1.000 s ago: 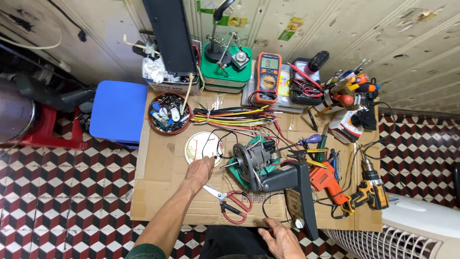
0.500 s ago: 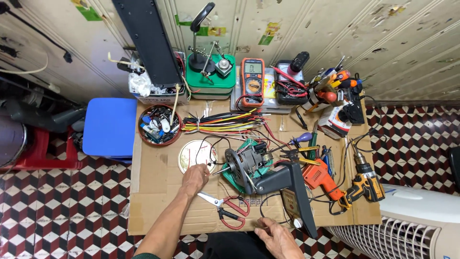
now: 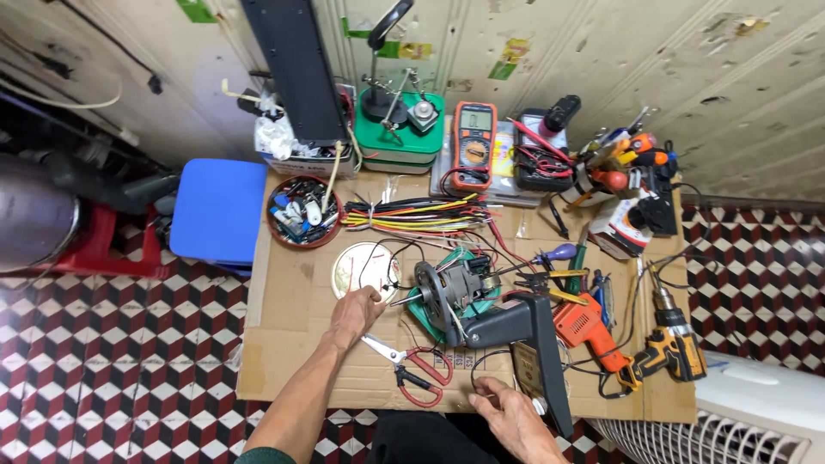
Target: Repair an electric motor and manage wiring on a workbench.
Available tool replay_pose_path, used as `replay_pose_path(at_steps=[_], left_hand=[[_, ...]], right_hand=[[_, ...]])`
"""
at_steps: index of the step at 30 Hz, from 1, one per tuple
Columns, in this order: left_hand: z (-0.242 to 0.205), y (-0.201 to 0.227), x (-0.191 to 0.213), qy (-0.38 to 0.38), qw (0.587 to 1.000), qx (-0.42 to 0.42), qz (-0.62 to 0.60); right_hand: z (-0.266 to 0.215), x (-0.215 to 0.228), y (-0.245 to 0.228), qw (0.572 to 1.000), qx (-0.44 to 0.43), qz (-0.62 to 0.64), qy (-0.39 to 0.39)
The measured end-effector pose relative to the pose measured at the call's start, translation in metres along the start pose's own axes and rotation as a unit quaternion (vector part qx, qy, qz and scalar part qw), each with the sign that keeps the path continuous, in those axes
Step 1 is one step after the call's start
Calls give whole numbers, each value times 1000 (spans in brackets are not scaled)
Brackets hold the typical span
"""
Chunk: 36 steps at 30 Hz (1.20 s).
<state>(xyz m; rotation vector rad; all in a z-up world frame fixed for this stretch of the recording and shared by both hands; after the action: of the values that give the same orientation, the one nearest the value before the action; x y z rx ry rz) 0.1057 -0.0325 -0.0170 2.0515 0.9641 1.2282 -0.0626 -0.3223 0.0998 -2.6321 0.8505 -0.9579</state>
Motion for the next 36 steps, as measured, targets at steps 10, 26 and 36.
replay_pose_path(at_steps=[10, 26, 36], left_hand=[[38, -11, -25, -78, 992, -75, 70], [40, 3, -41, -88, 965, -141, 204], [-57, 57, 32, 111, 988, -10, -105]], right_hand=[[9, -31, -4, 999, 5, 2, -54], [11, -40, -33, 994, -22, 47, -92], [23, -23, -23, 997, 42, 34, -62]])
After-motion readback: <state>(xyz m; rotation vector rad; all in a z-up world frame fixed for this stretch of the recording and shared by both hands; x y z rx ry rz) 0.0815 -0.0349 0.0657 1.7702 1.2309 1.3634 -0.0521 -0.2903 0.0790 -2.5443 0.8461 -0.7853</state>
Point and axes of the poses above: each hand's wrist, its own z-axis towards the middle knuckle, its own x-axis out of the back of the hand, y = z × x, the point moved 10 cm from there along z, towards the middle knuckle, and after that the axes turned 14 degrees about -z, right-handed, at the moved point
